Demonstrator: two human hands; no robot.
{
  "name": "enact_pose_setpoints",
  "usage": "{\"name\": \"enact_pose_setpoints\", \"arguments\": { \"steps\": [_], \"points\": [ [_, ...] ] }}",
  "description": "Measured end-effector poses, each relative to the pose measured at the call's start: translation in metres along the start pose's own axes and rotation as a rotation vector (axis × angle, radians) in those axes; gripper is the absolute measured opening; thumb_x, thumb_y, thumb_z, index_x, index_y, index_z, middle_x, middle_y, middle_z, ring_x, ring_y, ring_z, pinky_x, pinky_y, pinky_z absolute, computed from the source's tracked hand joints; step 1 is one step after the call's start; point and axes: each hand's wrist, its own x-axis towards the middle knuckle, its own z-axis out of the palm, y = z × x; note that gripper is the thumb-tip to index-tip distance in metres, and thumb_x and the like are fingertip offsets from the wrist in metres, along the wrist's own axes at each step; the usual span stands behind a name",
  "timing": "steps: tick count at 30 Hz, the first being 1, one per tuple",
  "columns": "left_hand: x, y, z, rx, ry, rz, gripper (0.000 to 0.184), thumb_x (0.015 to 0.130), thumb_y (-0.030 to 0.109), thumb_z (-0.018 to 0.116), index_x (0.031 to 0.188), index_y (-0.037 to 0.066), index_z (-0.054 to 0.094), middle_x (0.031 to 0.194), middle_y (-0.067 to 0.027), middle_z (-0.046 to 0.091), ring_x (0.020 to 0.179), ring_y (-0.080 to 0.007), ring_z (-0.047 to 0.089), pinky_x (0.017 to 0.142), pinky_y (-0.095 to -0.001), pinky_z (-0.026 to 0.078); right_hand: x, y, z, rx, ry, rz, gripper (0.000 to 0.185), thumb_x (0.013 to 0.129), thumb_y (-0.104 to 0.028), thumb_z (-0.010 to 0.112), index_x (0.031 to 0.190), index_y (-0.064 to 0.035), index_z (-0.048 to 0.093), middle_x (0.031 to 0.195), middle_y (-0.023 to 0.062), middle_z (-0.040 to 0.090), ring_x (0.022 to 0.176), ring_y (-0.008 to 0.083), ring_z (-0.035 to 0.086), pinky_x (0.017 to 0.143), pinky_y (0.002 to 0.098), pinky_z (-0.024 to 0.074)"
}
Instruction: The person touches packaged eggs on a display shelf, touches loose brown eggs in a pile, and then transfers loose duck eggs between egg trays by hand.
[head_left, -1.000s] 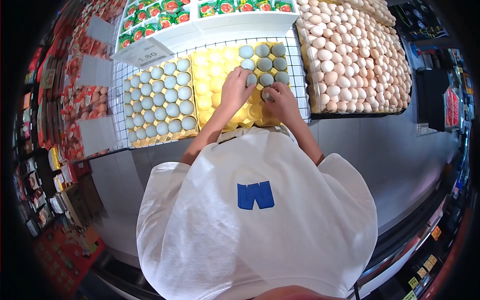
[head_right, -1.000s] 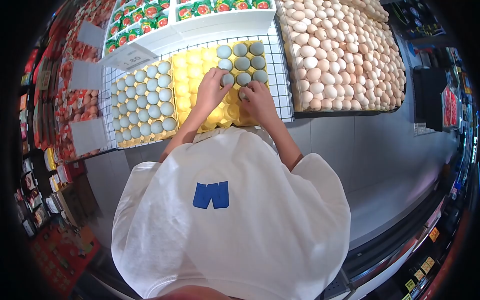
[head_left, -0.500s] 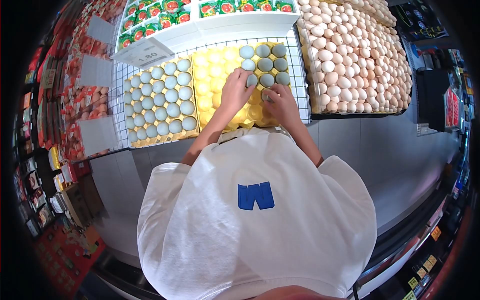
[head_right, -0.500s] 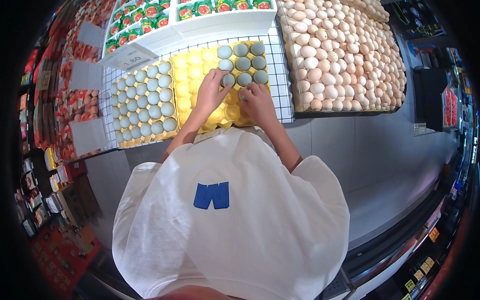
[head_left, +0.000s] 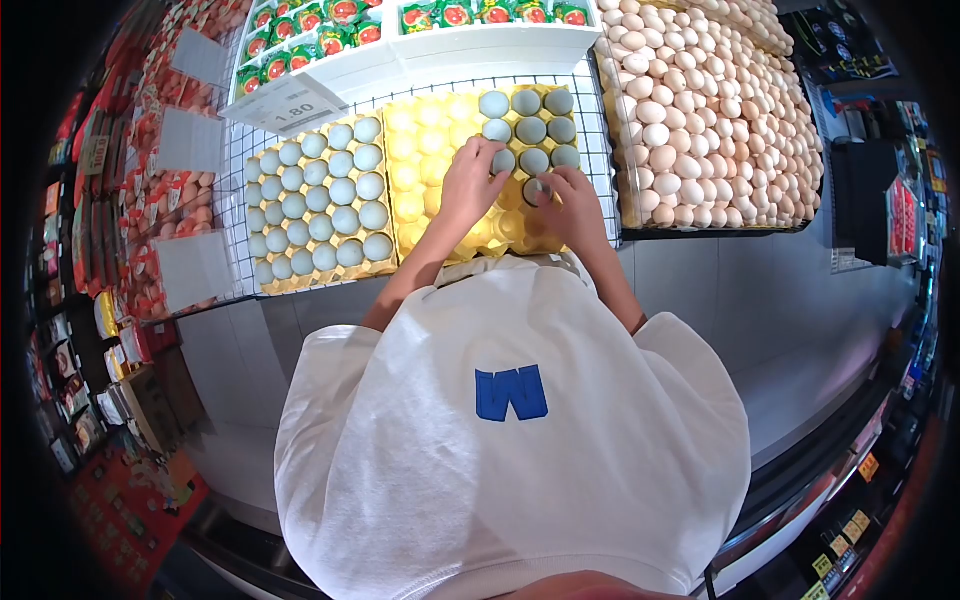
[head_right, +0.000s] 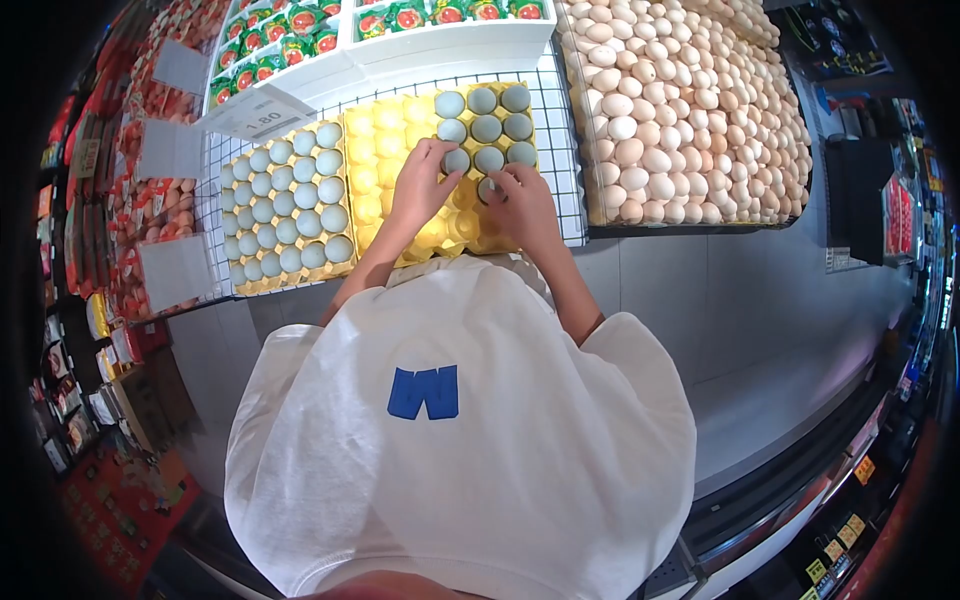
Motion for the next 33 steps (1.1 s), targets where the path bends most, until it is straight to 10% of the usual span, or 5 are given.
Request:
{"name": "enact_pose_setpoints", "arguments": {
  "steps": [11, 33],
  "points": [
    [-0.001, 0.003, -0.001, -0.025, -0.018, -0.029, 0.04, 0.076, 0.008, 0.074, 0.114, 0.004, 0.061, 0.103, -0.0095, 0.055, 0.099, -0.03, 0.056, 0.083, -0.0383, 0.048, 0.01, 0.022, -0.005, -0.127, 0.315, 0.098, 0.047, 0.087, -0.011, 0.067, 0.131, -0.0016, 0.051, 0.121, 0.0214, 0.055, 0.108, 0.0385, 0.055, 0.093, 0.0436, 0.0459],
    [-0.005, 0.002, 0.003, 0.019, 0.058, 0.065, 0.04, 0.077, 0.007, 0.074, 0.115, 0.004, 0.06, 0.102, -0.0108, 0.054, 0.097, -0.0318, 0.055, 0.083, -0.0397, 0.047, -0.002, 0.041, 0.021, 0.181, 0.181, 0.249, 0.048, 0.095, -0.013, 0.058, 0.138, 0.001, 0.042, 0.125, 0.0229, 0.054, 0.116, 0.0371, 0.055, 0.098, 0.0403, 0.0442]
  ]
}}
